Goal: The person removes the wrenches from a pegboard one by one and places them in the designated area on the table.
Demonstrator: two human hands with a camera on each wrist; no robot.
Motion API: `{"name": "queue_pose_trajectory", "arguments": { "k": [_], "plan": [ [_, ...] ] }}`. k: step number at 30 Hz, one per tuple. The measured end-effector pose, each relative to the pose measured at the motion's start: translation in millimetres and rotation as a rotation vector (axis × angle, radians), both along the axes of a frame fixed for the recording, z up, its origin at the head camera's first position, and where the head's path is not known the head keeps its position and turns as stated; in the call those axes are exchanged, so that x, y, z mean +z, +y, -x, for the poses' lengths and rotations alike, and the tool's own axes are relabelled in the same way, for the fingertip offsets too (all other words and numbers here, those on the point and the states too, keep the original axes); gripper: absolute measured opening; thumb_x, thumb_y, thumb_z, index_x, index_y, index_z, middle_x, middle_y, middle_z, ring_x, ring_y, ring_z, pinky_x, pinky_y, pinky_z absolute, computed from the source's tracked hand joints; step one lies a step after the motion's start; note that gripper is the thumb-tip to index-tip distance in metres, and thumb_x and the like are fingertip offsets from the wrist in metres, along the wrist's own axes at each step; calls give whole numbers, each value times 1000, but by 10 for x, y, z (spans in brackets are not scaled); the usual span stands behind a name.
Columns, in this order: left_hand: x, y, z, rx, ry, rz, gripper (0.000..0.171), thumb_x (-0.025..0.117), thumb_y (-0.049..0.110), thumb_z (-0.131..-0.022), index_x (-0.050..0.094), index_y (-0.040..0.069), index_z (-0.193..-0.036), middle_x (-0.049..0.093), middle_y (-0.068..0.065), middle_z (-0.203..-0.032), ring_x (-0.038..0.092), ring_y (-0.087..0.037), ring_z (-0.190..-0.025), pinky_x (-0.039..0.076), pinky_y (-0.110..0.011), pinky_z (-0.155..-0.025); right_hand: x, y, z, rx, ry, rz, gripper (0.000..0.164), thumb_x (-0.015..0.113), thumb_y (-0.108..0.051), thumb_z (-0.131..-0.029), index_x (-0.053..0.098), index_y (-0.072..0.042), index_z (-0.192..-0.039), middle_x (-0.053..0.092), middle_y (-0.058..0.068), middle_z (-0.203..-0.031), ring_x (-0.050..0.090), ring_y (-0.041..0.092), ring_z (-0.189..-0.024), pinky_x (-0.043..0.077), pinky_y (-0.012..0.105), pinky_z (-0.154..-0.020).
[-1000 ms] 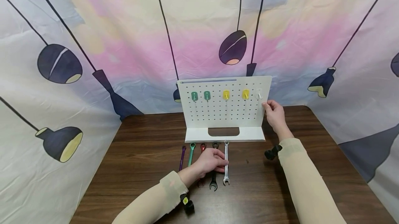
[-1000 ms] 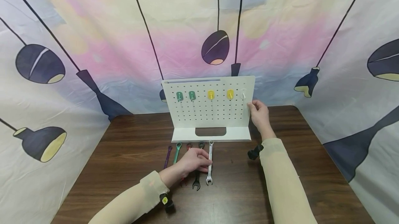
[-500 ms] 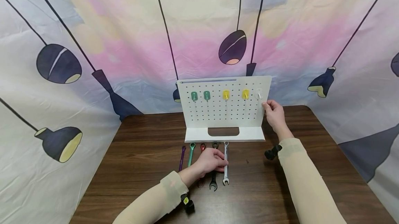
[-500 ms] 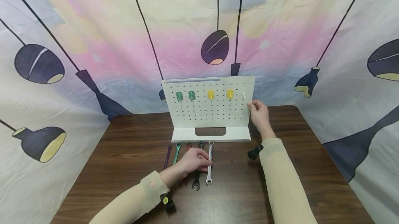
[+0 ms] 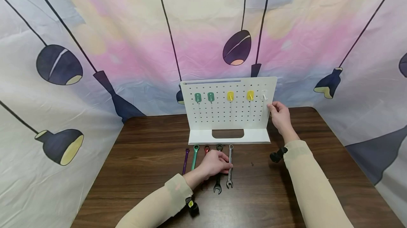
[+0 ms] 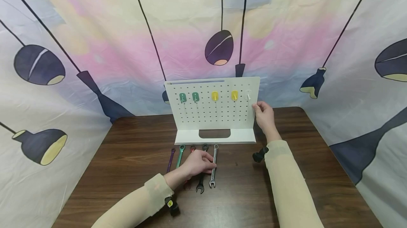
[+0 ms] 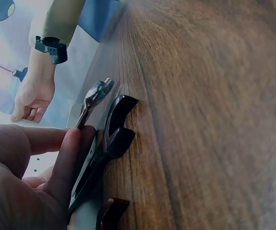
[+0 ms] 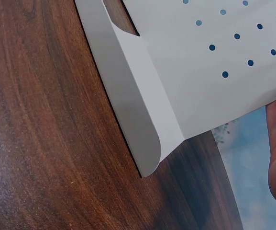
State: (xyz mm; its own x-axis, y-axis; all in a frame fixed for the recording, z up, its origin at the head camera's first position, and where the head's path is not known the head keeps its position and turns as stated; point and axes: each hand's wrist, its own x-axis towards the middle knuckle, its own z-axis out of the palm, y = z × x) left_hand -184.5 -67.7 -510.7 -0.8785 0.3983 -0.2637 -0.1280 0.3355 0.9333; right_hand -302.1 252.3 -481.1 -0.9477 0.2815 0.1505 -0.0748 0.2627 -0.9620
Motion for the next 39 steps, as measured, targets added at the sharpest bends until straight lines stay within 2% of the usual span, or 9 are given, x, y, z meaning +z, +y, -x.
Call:
{"name": "queue_pose_trajectory", "arguments": {
  "k": [8,18,27,33,39],
  "plan": [
    [41,14,-11,-6,51,98,10,83,3,-91,75,-1,-96,77,-7,-78,75,-18,-63,64,-31,-62,15,3,7,0,7,8,37,55,-30,-114,60,6,-121,60,15,-110,59,17,-104,51,56,-108],
    [43,59,-21,-13,97,163,10,84,5,-91,75,2,-89,76,-5,-72,75,-17,-60,63,-30,-62,17,11,5,9,2,1,38,56,-31,-114,60,6,-119,59,14,-108,59,17,-103,51,54,-108],
    [78,112,-37,-13,67,171,13,83,3,-91,72,3,-84,73,-7,-67,72,-14,-54,62,-27,-58,15,20,5,9,-1,-15,37,55,-31,-114,60,6,-120,60,13,-109,59,18,-104,53,50,-106],
    [66,132,-29,-10,81,180,13,81,0,-92,71,2,-84,72,-7,-68,71,-13,-52,60,-25,-53,24,27,-4,17,-1,-24,37,55,-31,-114,60,6,-118,60,15,-108,58,20,-101,51,55,-102],
    [43,155,-35,7,80,164,12,81,-1,-91,71,2,-85,72,-6,-69,70,-11,-52,60,-25,-53,45,53,-30,34,-16,-45,39,55,-34,-113,59,4,-117,60,16,-110,57,24,-104,50,57,-104]
  ]
}}
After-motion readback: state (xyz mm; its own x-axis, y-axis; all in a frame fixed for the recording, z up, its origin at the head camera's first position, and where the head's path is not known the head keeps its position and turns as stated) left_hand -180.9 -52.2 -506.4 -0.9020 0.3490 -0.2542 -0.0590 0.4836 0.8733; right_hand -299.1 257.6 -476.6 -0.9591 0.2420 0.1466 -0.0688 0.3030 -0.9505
